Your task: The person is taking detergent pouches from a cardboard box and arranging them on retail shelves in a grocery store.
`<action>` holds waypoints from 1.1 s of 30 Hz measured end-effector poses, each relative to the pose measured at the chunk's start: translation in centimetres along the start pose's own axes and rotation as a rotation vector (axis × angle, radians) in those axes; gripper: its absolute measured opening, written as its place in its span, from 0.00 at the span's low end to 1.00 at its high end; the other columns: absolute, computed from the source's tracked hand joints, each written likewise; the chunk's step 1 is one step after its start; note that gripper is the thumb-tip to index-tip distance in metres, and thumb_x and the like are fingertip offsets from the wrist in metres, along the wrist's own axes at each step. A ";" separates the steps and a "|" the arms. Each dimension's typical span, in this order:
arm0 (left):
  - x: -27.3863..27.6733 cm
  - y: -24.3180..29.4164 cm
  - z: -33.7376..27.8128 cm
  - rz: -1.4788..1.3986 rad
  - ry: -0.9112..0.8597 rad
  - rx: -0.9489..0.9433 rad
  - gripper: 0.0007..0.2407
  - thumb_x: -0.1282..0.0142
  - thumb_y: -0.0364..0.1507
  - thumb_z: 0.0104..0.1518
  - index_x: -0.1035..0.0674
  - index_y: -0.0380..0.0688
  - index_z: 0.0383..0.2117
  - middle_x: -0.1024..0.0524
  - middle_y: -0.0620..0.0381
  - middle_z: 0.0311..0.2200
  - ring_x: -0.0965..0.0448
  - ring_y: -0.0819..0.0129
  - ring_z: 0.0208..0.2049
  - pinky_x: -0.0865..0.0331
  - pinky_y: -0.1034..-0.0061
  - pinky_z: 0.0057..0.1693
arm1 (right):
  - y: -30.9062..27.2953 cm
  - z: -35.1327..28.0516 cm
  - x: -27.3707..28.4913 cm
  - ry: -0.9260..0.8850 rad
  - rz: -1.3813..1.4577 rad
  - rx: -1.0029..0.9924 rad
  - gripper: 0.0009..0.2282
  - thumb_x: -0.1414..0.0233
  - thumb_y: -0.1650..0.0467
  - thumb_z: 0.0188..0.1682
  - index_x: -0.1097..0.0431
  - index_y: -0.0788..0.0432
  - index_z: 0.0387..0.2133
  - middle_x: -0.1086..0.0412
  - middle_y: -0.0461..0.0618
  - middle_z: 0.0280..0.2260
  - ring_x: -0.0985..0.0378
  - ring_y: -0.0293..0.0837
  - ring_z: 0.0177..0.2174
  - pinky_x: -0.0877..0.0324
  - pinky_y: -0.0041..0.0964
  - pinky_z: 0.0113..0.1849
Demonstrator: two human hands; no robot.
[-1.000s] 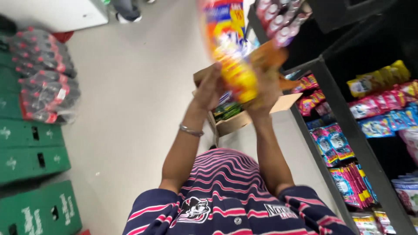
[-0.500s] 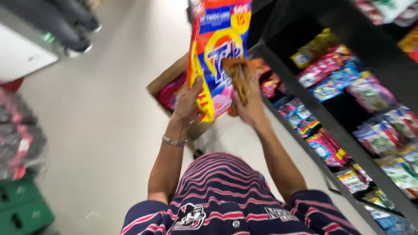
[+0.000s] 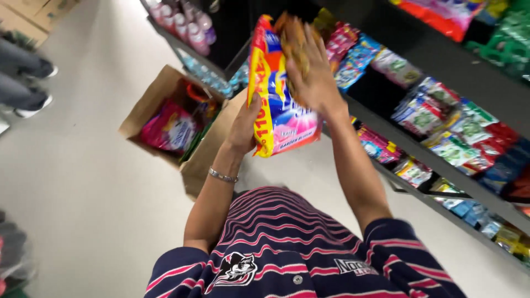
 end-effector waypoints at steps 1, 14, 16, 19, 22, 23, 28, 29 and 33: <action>-0.4 -0.9 0.5 0.024 0.024 0.032 0.22 0.56 0.40 0.72 0.36 0.36 0.64 0.23 0.50 0.51 0.19 0.67 0.47 0.23 0.70 0.52 | 0.9 -1.3 0.7 -0.010 0.034 0.024 0.20 0.59 0.65 0.64 0.40 0.61 0.67 0.50 0.61 0.72 0.57 0.60 0.72 0.62 0.55 0.71; -4.1 -10.8 3.3 -0.157 -0.059 0.194 0.26 0.54 0.43 0.67 0.36 0.38 0.65 0.26 0.53 0.59 0.20 0.69 0.55 0.26 0.71 0.60 | 1.3 -14.3 2.8 0.092 -0.134 -0.098 0.30 0.53 0.62 0.52 0.46 0.63 0.66 0.48 0.70 0.67 0.57 0.67 0.69 0.69 0.66 0.66; -5.5 -10.0 2.8 -0.030 -0.182 0.245 0.24 0.51 0.42 0.73 0.35 0.35 0.66 0.26 0.46 0.55 0.21 0.62 0.51 0.26 0.64 0.57 | 7.6 -15.0 4.2 0.157 -0.253 -0.275 0.22 0.51 0.67 0.57 0.40 0.58 0.65 0.47 0.57 0.69 0.52 0.59 0.72 0.66 0.64 0.70; -7.7 -8.0 2.6 -0.102 -0.139 0.264 0.24 0.50 0.40 0.69 0.35 0.38 0.65 0.25 0.48 0.56 0.21 0.62 0.53 0.26 0.65 0.58 | 6.4 -15.2 8.9 0.204 0.241 -0.384 0.22 0.55 0.69 0.61 0.44 0.63 0.68 0.51 0.63 0.70 0.51 0.60 0.70 0.51 0.52 0.67; -7.1 -7.5 4.1 -0.230 -0.030 0.207 0.23 0.50 0.40 0.68 0.35 0.38 0.64 0.25 0.49 0.56 0.20 0.61 0.52 0.25 0.64 0.57 | 12.8 -23.6 1.6 0.459 0.948 -0.587 0.26 0.54 0.65 0.60 0.54 0.63 0.68 0.49 0.55 0.68 0.48 0.49 0.67 0.49 0.43 0.65; -7.9 -6.5 4.3 -0.230 -0.038 0.220 0.23 0.50 0.40 0.68 0.35 0.38 0.64 0.25 0.49 0.56 0.20 0.61 0.52 0.25 0.64 0.57 | 13.2 -26.3 -0.4 0.471 0.943 -0.594 0.26 0.54 0.65 0.60 0.54 0.63 0.68 0.49 0.55 0.68 0.48 0.49 0.67 0.49 0.43 0.65; -9.2 -4.7 7.7 -0.393 -0.171 0.239 0.23 0.48 0.41 0.67 0.33 0.40 0.63 0.24 0.50 0.56 0.20 0.61 0.53 0.25 0.65 0.56 | 10.5 -27.3 -0.4 0.624 1.258 -0.464 0.37 0.42 0.68 0.50 0.54 0.62 0.71 0.44 0.54 0.67 0.41 0.49 0.65 0.42 0.47 0.64; -7.9 -5.4 8.9 -0.389 -0.177 0.248 0.23 0.48 0.41 0.67 0.33 0.40 0.63 0.24 0.50 0.56 0.20 0.61 0.53 0.25 0.65 0.56 | 9.6 -26.2 0.1 0.636 1.256 -0.464 0.37 0.42 0.68 0.50 0.54 0.62 0.71 0.44 0.54 0.67 0.41 0.49 0.65 0.42 0.47 0.64; -5.0 -6.9 13.7 0.351 -0.176 0.159 0.23 0.47 0.41 0.71 0.29 0.32 0.60 0.22 0.47 0.49 0.21 0.66 0.47 0.26 0.67 0.52 | 9.1 -23.2 1.3 0.847 1.188 -0.603 0.37 0.41 0.78 0.45 0.50 0.62 0.69 0.40 0.52 0.63 0.36 0.47 0.61 0.37 0.46 0.61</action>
Point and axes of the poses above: each hand's wrist, its own z-axis towards the middle knuckle, its own x-axis out of the back of the hand, y = z × x, the point moved 4 cm from there along z, towards the middle knuckle
